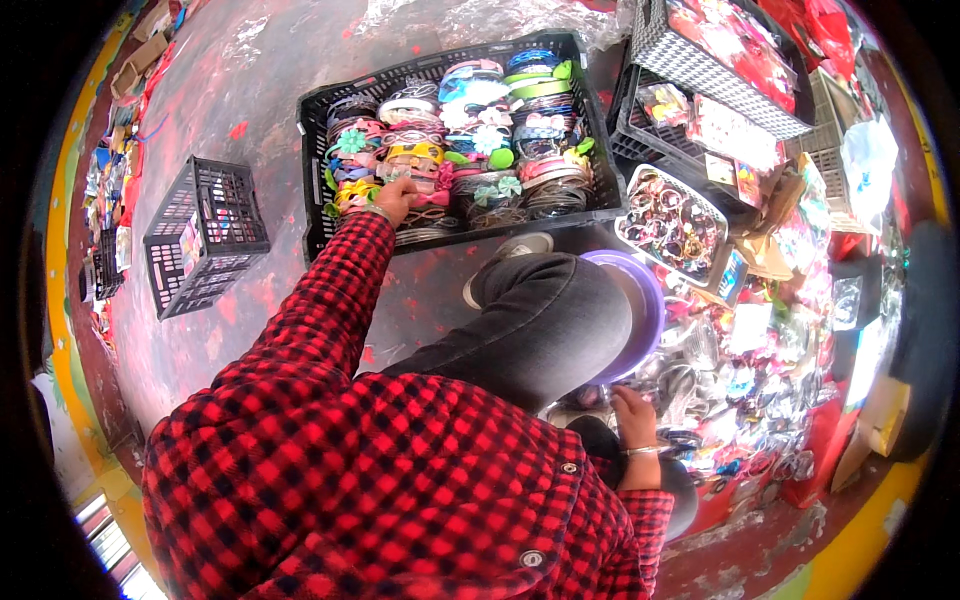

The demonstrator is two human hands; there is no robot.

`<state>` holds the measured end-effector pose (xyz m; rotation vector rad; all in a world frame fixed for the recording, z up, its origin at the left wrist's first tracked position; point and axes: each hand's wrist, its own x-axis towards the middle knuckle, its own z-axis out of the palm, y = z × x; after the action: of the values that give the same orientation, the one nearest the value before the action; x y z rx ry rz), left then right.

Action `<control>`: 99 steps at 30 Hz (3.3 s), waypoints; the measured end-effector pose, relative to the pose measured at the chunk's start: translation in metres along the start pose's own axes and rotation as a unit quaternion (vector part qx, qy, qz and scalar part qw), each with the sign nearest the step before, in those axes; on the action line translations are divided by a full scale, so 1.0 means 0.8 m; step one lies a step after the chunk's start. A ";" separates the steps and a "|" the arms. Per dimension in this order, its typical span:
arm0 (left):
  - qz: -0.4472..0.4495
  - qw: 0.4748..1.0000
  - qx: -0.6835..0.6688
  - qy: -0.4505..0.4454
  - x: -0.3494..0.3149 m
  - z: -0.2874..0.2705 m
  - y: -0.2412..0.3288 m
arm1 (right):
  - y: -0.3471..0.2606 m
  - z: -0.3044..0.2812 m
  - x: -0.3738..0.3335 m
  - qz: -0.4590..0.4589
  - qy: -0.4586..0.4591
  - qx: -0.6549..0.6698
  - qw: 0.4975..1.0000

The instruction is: The person sorts through a black crate filled with colorful hair accessories, picking up and examining various items. They handle a blue headband and a silver hair clip, placing them into a purple bowl before returning to the crate to continue sorting.

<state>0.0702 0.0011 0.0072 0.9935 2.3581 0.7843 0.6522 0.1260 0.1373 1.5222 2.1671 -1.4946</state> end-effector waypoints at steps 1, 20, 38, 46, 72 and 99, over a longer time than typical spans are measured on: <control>0.005 1.000 -0.010 0.005 -0.002 -0.005 -0.011 | -0.002 0.000 0.000 -0.004 -0.003 0.000 1.000; -0.090 0.989 0.112 -0.029 -0.029 -0.001 0.010 | -0.018 0.002 -0.003 0.003 0.008 -0.008 1.000; -0.255 0.966 -0.002 -0.052 0.010 0.032 0.040 | -0.016 0.001 -0.009 0.024 0.017 0.014 0.999; -0.088 0.949 0.158 -0.260 0.060 0.038 -0.035 | -0.032 -0.002 -0.012 0.000 0.028 0.002 1.000; 0.088 0.860 0.365 -0.346 0.012 -0.041 0.140 | -0.015 0.004 -0.001 0.013 0.011 0.013 1.000; -0.174 0.985 0.023 -0.008 -0.005 0.026 -0.011 | -0.017 0.005 -0.001 0.007 0.004 0.011 1.000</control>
<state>0.0806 -0.0004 -0.0128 0.5758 2.4498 0.5874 0.6406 0.1226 0.1444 1.5492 2.1453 -1.5165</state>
